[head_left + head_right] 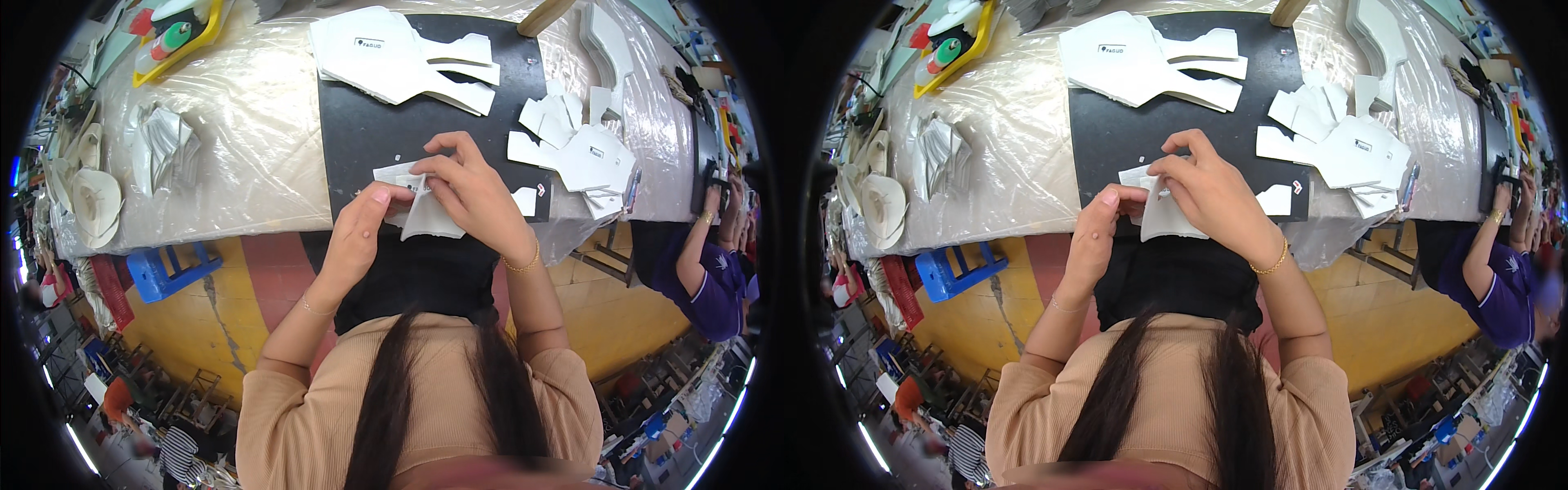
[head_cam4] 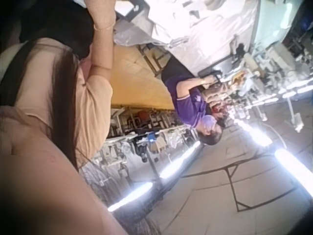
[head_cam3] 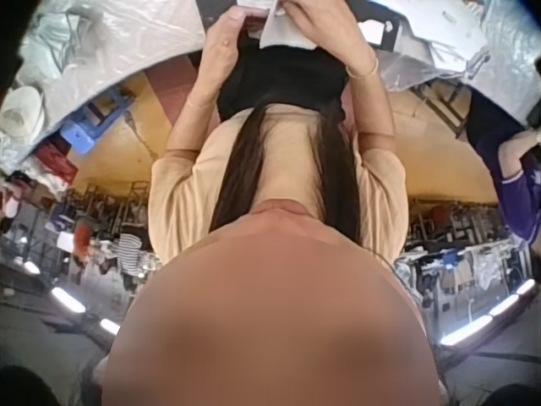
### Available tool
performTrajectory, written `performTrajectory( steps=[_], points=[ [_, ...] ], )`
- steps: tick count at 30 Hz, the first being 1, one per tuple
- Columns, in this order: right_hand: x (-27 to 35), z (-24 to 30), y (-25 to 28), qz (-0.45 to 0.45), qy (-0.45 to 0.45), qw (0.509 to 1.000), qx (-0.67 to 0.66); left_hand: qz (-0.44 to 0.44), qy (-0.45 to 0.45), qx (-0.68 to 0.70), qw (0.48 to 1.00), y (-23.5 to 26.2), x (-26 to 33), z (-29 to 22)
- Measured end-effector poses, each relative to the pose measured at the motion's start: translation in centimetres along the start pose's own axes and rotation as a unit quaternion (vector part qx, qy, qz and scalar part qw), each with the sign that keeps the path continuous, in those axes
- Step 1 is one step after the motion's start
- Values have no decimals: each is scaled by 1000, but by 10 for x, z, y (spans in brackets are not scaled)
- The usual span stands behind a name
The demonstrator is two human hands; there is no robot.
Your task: The person repeatedly folds white face masks in half by hand and places them into a growing stack on the table. The person handles each mask one at a time, aligning edges and pressing the fold before stacking.
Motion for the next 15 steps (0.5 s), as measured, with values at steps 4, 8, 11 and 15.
performTrajectory(
  steps=[4, 8, 11, 15],
  points=[
    [2, -13, 10, -7, -2, 998, -62, 14, -40, -78, 996, -5, 2, -9],
    [8, -21, 19, -35, 11, 986, -163, 28, -82, -157, 984, -10, 5, -17],
    [12, -17, 7, -11, 11, 992, -121, 22, -147, -209, 967, -15, 7, -25],
    [15, -8, 3, -45, 5, 996, -79, -48, -68, -175, 981, -10, 6, -10]
  ],
)
Point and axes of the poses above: each hand's wrist, its own x-axis away from the middle knuckle, its own y-axis out of the back of the hand, z = x × y, the point moved 8 cm from there along -x, towards the middle knuckle, and after that the axes turned 3 degrees about -z, right-handed, at the moved point
